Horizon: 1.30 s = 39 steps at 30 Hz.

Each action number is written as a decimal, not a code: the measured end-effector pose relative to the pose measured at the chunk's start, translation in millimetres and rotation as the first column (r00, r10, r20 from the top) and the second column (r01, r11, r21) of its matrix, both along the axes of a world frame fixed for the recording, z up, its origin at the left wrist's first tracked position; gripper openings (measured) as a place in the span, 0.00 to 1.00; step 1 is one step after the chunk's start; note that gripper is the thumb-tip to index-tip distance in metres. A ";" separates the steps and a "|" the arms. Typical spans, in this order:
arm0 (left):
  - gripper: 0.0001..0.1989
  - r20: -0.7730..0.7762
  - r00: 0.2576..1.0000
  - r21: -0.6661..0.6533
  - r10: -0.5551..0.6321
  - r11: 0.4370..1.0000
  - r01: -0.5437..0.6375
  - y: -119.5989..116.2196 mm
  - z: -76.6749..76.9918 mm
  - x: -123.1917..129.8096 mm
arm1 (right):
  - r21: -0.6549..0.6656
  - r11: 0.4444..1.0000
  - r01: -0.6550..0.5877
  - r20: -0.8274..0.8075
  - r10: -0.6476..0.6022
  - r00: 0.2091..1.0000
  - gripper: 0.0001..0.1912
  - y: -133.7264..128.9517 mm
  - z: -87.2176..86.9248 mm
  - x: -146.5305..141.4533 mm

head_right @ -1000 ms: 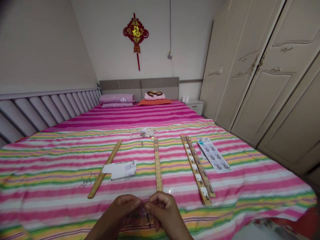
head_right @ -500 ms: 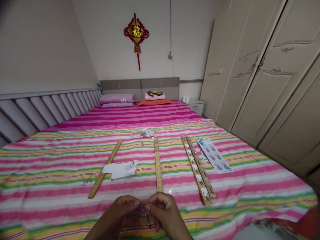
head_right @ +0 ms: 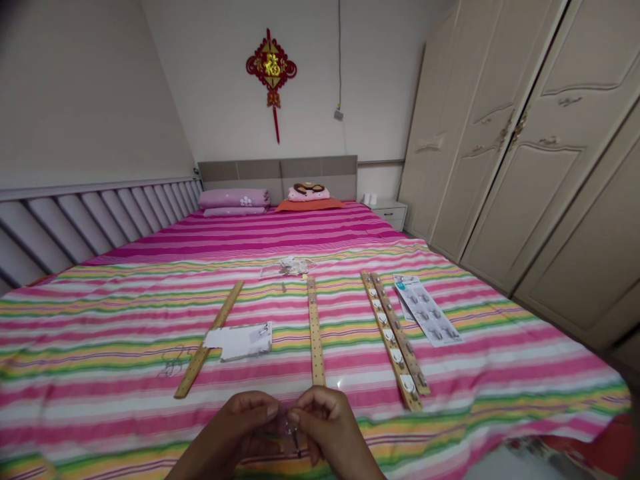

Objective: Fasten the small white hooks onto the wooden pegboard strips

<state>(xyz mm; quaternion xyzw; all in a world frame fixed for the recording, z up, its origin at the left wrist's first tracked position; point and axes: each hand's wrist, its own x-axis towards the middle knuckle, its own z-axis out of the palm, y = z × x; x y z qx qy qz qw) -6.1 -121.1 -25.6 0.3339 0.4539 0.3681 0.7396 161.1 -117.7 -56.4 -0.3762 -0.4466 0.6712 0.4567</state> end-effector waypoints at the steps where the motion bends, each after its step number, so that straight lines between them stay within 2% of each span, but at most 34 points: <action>1: 0.14 -0.010 1.000 0.005 0.000 1.000 0.000 -0.1 0.0 -0.3 | 0.001 1.000 -0.002 0.003 0.002 1.000 0.17 0.0 -0.2 0.0; 9: 0.14 -0.139 0.990 0.064 -0.027 0.997 0.036 3.2 1.5 -2.5 | -0.005 1.000 -0.020 0.042 0.020 0.999 0.19 1.3 -4.5 -0.5; 13: 0.14 -0.186 0.981 0.135 -0.055 0.988 0.081 2.8 4.3 -2.1 | 0.005 1.000 -0.025 0.039 0.025 0.999 0.18 2.2 -7.4 -0.5; 16: 0.13 -0.153 0.986 0.152 -0.070 0.984 0.094 1.5 6.3 -0.6 | 0.006 0.999 -0.032 0.010 0.032 0.999 0.18 2.2 -8.5 -0.1; 19: 0.11 -0.070 0.994 0.092 -0.079 0.992 0.085 1.3 4.4 1.5 | 0.001 1.000 -0.017 -0.017 0.017 1.000 0.17 1.1 -7.4 0.5; 23: 0.10 0.088 0.992 -0.005 -0.092 0.996 0.093 1.4 -5.5 5.4 | 0.019 1.000 -0.004 -0.032 0.004 0.999 0.15 -1.1 -3.8 -0.1; 26: 0.11 0.177 0.976 -0.025 -0.127 0.991 0.134 0.1 -12.6 7.9 | 0.031 1.000 -0.004 -0.064 0.006 0.998 0.15 -1.3 -0.6 -0.9; 34: 0.13 0.211 0.969 -0.037 -0.131 0.989 0.141 -0.9 -7.1 12.6 | 0.070 0.997 -0.017 -0.122 0.026 0.992 0.16 0.5 2.9 -0.2; 39: 0.14 0.183 0.982 -0.065 -0.052 0.996 0.065 0.2 -10.5 22.2 | 0.091 0.996 0.005 -0.055 0.000 0.998 0.16 -1.4 -0.6 0.3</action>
